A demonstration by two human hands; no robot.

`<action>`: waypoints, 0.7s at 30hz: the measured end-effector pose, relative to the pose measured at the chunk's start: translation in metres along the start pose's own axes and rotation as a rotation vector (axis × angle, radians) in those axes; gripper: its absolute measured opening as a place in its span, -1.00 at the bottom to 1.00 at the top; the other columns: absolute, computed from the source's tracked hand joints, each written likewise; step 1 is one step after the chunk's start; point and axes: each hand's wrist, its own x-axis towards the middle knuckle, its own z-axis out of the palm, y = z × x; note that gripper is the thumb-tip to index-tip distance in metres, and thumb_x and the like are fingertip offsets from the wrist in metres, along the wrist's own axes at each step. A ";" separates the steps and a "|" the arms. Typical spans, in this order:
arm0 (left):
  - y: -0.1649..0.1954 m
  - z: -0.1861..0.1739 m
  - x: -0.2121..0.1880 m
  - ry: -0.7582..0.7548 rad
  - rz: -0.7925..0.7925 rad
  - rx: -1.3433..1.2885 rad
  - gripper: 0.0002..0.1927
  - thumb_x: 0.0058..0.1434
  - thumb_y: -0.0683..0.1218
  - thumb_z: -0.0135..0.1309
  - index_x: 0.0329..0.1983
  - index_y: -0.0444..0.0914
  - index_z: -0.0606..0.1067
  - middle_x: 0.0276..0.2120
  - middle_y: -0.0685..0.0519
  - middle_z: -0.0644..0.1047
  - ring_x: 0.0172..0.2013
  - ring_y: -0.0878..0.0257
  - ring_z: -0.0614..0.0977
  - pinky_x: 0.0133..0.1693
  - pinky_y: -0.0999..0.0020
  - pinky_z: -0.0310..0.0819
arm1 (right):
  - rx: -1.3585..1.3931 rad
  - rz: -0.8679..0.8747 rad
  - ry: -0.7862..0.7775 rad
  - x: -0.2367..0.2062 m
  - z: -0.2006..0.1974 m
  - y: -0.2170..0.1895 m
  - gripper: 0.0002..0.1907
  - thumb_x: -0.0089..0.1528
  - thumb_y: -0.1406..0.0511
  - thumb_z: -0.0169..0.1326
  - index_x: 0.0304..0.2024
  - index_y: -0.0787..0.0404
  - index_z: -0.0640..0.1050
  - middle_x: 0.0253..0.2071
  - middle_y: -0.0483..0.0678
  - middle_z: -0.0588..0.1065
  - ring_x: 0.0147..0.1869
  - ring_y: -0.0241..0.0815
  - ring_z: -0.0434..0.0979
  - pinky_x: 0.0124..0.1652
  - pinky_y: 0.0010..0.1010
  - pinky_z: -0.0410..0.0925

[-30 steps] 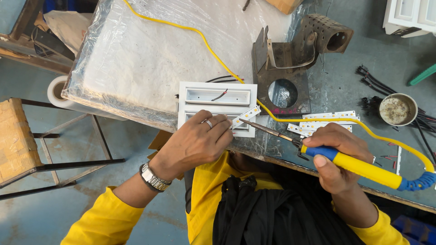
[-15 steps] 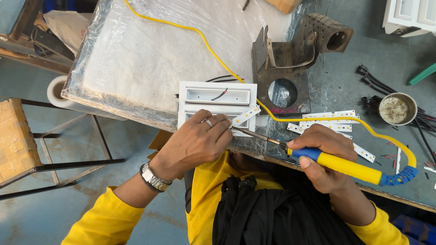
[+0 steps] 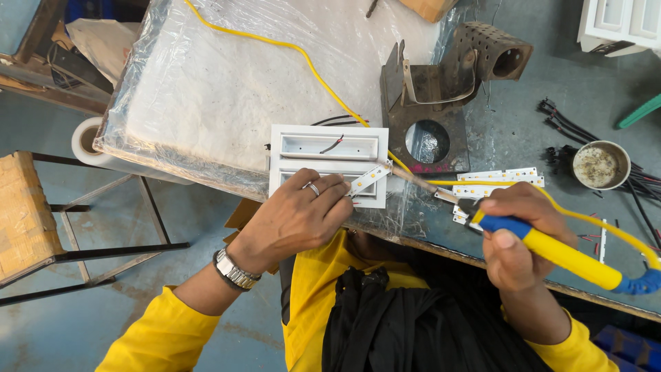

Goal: The person assembles an LED light fixture by soldering LED strips to wires inside a white housing. They use a soldering iron and solder to connect the components, handling multiple LED strips and wires.

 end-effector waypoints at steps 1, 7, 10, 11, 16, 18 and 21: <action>0.000 0.000 0.000 0.005 0.002 0.007 -0.90 0.21 -0.13 0.06 -0.26 -0.25 0.45 -0.11 -0.04 0.62 0.03 0.13 0.63 0.03 0.22 0.48 | 0.050 0.003 0.036 -0.002 0.002 0.002 -0.67 0.36 0.18 0.16 -0.01 0.32 0.57 -0.29 0.05 0.47 -0.36 -0.24 0.42 -0.29 -0.51 0.32; 0.000 0.004 -0.003 0.042 0.026 0.030 -0.87 0.23 -0.11 0.06 -0.20 -0.25 0.46 -0.08 -0.04 0.62 0.05 0.13 0.63 0.02 0.23 0.47 | 0.209 -0.008 -0.008 -0.001 0.016 -0.001 -0.64 0.35 0.23 0.12 0.17 0.18 0.46 -0.21 -0.08 0.49 -0.23 -0.20 0.51 -0.26 -0.24 0.53; 0.001 0.007 -0.005 0.048 0.031 0.038 -0.86 0.25 -0.11 0.06 -0.17 -0.25 0.47 -0.08 -0.04 0.62 0.06 0.13 0.63 0.01 0.25 0.46 | 0.229 0.039 -0.105 0.002 0.027 -0.005 -0.73 0.37 0.32 0.03 0.12 0.19 0.46 -0.12 -0.04 0.55 -0.07 -0.05 0.68 -0.08 -0.12 0.59; 0.001 0.008 -0.006 0.048 0.031 0.039 -0.85 0.26 -0.11 0.06 -0.16 -0.25 0.47 -0.07 -0.04 0.62 0.07 0.13 0.63 0.00 0.25 0.46 | 0.156 0.053 -0.165 0.005 0.030 -0.005 -0.77 0.39 0.37 -0.01 0.11 0.17 0.42 -0.04 0.02 0.55 -0.04 -0.07 0.69 -0.01 -0.10 0.57; 0.000 0.011 -0.008 0.057 0.031 0.025 -0.88 0.27 -0.10 0.05 -0.17 -0.22 0.45 -0.07 -0.03 0.62 0.07 0.14 0.63 -0.02 0.26 0.45 | 0.040 0.015 -0.371 0.016 0.062 0.017 -0.56 0.31 0.57 0.13 0.13 0.06 0.39 0.10 0.06 0.48 0.15 0.00 0.63 0.07 -0.22 0.51; -0.001 0.011 -0.008 0.066 0.032 0.017 -0.88 0.27 -0.10 0.05 -0.18 -0.21 0.44 -0.08 -0.04 0.62 0.06 0.13 0.63 -0.01 0.25 0.45 | -0.196 -0.143 -0.486 0.025 0.067 0.026 -0.48 0.23 0.57 0.20 0.09 0.01 0.33 0.01 -0.01 0.52 0.11 -0.05 0.64 0.07 -0.27 0.46; -0.001 0.010 -0.008 0.074 0.033 0.013 -0.89 0.26 -0.10 0.04 -0.20 -0.21 0.43 -0.09 -0.05 0.62 0.05 0.13 0.64 0.00 0.25 0.46 | -0.259 -0.177 -0.550 0.028 0.074 0.030 -0.46 0.20 0.57 0.21 0.09 0.01 0.34 -0.01 -0.04 0.54 0.07 -0.03 0.59 0.00 -0.31 0.48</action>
